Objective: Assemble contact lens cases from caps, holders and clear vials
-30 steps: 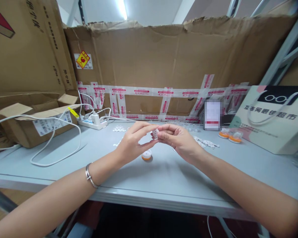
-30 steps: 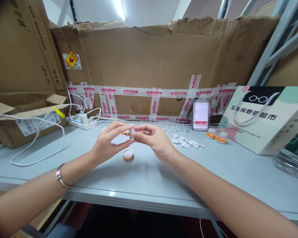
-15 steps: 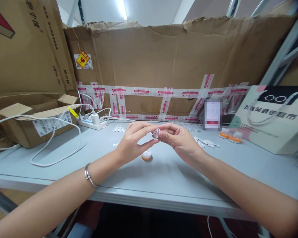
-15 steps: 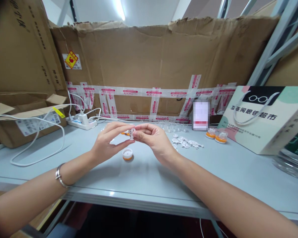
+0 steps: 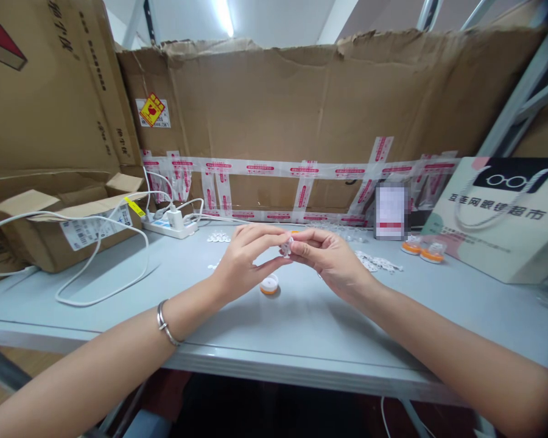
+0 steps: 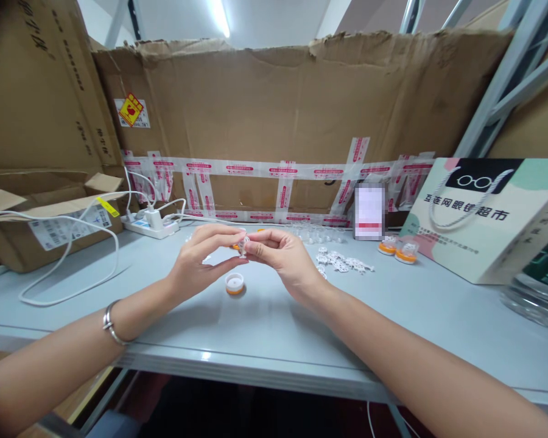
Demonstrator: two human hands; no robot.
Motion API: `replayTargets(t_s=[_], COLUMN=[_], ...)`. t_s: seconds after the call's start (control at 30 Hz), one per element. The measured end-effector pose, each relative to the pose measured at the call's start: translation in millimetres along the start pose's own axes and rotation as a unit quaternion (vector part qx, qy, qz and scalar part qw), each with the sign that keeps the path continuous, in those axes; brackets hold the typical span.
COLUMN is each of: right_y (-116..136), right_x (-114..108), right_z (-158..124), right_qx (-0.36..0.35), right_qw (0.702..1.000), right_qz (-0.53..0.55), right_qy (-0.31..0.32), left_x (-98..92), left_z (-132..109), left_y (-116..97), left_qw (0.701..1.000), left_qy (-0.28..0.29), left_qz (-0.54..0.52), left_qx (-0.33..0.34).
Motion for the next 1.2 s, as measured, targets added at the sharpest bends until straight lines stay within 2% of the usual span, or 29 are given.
replayTargets(t_s=[0.47,0.6,0.83,1.0,1.1,1.2], right_y=[2.5,3.4,-2.0,-5.3,-7.3,-10.6], right_x=[3.7,8.0,10.6,10.2,8.6,4.3], right_z=[-4.3,-7.8,-6.9,-3.1,-1.2,1.4], right_qx=[-0.013,-0.024,-0.008,0.05,0.059,0.057], right_qw=[0.999,0.998,0.999,0.999,0.998,0.998], right_qz=[-0.029,-0.05,-0.027,0.005,0.01,-0.016], right_qy=[0.007,-0.014,-0.025,0.012,0.032,0.026], left_x=[-1.5,-0.3,2.5,4.1,5.6,4.4], left_z=[-0.7,-1.2,-2.3,-3.5,-2.7,-0.1], left_y=[-4.5,-5.3,-3.8,2.1,4.9,8.3], left_qw=[0.999,0.998,0.998,0.999,0.998,0.994], left_qy=[-0.026,-0.023,0.003,0.03,0.056,0.087], left_qz=[0.039,0.053,0.056,0.025,0.001,-0.03], left_qx=[0.012,0.008,-0.007,-0.027,-0.043,-0.065])
Point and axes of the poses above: each hand's wrist, its own z-axis towards the middle knuckle, its own x-axis out of the palm, y = z × x, the point moved 3 cm from there along z, towards the middle knuckle, and after that the axes turned 5 degrees about -y, right-handed, at the moved point
